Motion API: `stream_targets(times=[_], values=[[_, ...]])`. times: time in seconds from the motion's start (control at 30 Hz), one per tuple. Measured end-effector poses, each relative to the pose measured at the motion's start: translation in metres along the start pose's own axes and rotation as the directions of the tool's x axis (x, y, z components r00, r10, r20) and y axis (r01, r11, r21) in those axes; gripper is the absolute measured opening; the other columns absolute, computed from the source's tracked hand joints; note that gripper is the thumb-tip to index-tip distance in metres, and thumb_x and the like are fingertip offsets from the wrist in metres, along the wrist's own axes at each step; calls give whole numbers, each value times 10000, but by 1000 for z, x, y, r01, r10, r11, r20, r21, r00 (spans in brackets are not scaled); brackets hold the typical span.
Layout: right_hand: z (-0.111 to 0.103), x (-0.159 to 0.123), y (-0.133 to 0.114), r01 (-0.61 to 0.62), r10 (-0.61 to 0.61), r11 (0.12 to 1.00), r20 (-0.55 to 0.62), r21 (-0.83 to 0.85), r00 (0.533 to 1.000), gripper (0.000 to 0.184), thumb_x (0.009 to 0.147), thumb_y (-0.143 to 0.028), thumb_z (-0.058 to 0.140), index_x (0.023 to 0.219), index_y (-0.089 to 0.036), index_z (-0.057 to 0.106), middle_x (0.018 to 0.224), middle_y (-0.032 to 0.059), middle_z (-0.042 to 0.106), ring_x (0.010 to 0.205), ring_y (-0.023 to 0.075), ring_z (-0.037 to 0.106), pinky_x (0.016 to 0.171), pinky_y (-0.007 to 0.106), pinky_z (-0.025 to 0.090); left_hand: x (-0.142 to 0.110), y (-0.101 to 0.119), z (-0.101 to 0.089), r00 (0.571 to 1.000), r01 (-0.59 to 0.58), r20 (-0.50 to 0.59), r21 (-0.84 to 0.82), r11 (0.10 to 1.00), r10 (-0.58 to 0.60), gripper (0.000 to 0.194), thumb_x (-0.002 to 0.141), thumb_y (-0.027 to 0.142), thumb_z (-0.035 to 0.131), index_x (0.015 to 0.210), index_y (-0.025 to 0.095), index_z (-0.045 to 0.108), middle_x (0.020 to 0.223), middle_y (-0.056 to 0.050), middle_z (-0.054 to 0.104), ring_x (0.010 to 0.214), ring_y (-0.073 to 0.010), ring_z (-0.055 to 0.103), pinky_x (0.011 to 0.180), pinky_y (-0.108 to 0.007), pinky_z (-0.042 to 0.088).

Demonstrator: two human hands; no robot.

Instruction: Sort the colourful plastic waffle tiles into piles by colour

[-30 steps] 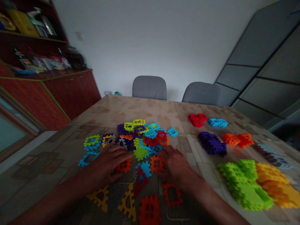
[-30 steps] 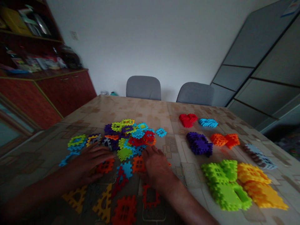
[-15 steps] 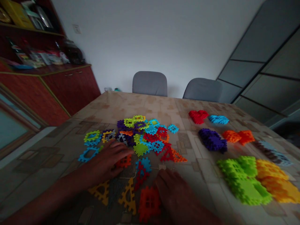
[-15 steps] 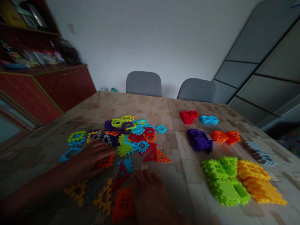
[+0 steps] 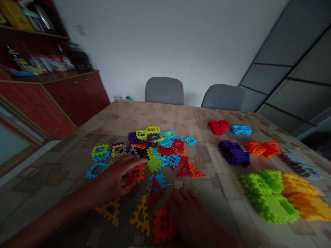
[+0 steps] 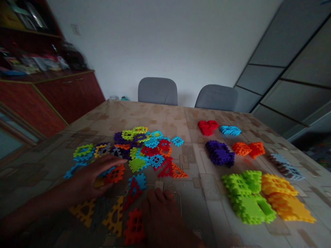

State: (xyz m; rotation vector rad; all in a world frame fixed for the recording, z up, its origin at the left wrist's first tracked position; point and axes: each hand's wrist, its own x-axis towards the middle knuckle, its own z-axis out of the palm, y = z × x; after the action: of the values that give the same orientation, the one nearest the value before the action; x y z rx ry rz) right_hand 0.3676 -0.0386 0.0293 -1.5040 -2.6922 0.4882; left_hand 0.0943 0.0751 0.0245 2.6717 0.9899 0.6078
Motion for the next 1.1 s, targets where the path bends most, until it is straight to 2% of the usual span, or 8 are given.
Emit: stream_targets(times=[0.1, 0.2, 0.43, 0.53, 0.63, 0.7, 0.83, 1.1], values=[[-5, 0, 1, 1, -1, 1000, -2, 28, 1000, 553, 732, -432, 803, 1180, -152, 638, 1186, 143, 669, 1080, 350, 616, 924, 489, 506, 0, 1, -3, 999, 37, -9, -25, 999, -38, 544, 925, 195, 558, 1447, 310, 464, 1385, -56, 602, 1246, -253, 593, 1055, -374, 483], [-8, -1, 3, -6, 5, 999, 5, 38, 1000, 572, 698, -387, 823, 1183, -155, 625, 1194, 142, 664, 1092, 348, 606, 960, 495, 488, 0, -2, -1, 1000, 10, 26, 5, 1000, -10, 555, 894, 209, 611, 1429, 306, 502, 1397, -71, 599, 1258, -275, 585, 1060, -407, 481], [-7, -3, 3, -10, 8, 997, 36, 75, 999, 508, 753, -372, 787, 1194, -181, 623, 1219, 133, 657, 1114, 340, 594, 982, 497, 473, -1, -11, 8, 997, -34, 70, 107, 994, 26, 558, 875, 231, 679, 1410, 285, 527, 1320, -84, 635, 1222, -295, 560, 1086, -459, 395], [-16, -5, 5, 14, -17, 997, 35, 80, 999, 570, 717, -398, 843, 1196, -177, 627, 1205, 132, 660, 1095, 345, 601, 971, 502, 478, -1, -12, 8, 998, -45, 57, 129, 991, 38, 570, 875, 239, 691, 1418, 281, 523, 1314, -90, 629, 1212, -301, 554, 1069, -452, 390], [-32, -8, 7, 30, -29, 994, -7, 106, 1000, 636, 699, -389, 879, 1236, -168, 618, 1229, 131, 651, 1145, 335, 580, 1040, 483, 437, -1, -12, 6, 999, -32, 47, 145, 989, 25, 590, 862, 270, 724, 1416, 281, 523, 1298, -84, 636, 1188, -302, 565, 1061, -450, 383], [-40, -9, 8, 16, -13, 994, -31, 110, 999, 527, 745, -351, 852, 1192, -170, 639, 1217, 124, 654, 1156, 320, 576, 1050, 459, 429, 0, -12, 5, 998, -17, 57, 154, 988, 8, 592, 853, 292, 741, 1406, 276, 531, 1280, -80, 650, 1168, -304, 573, 1045, -445, 387], [-41, -6, 10, 4, 1, 989, -34, 147, 999, 235, 836, -327, 761, 1007, -194, 669, 1114, 82, 682, 1049, 284, 619, 949, 429, 485, -1, -10, 6, 998, 19, 53, 183, 983, -30, 576, 842, 287, 735, 1385, 262, 546, 1237, -82, 667, 1139, -305, 579, 1019, -433, 394], [-36, -4, 17, 18, 5, 975, -101, 222, 995, 248, 827, -369, 798, 956, -217, 650, 1045, 33, 692, 988, 242, 630, 903, 377, 479, 0, -4, 11, 1000, 16, 11, 207, 978, -19, 532, 827, 222, 690, 1347, 246, 576, 1152, -74, 675, 1075, -302, 573, 987, -440, 398]])
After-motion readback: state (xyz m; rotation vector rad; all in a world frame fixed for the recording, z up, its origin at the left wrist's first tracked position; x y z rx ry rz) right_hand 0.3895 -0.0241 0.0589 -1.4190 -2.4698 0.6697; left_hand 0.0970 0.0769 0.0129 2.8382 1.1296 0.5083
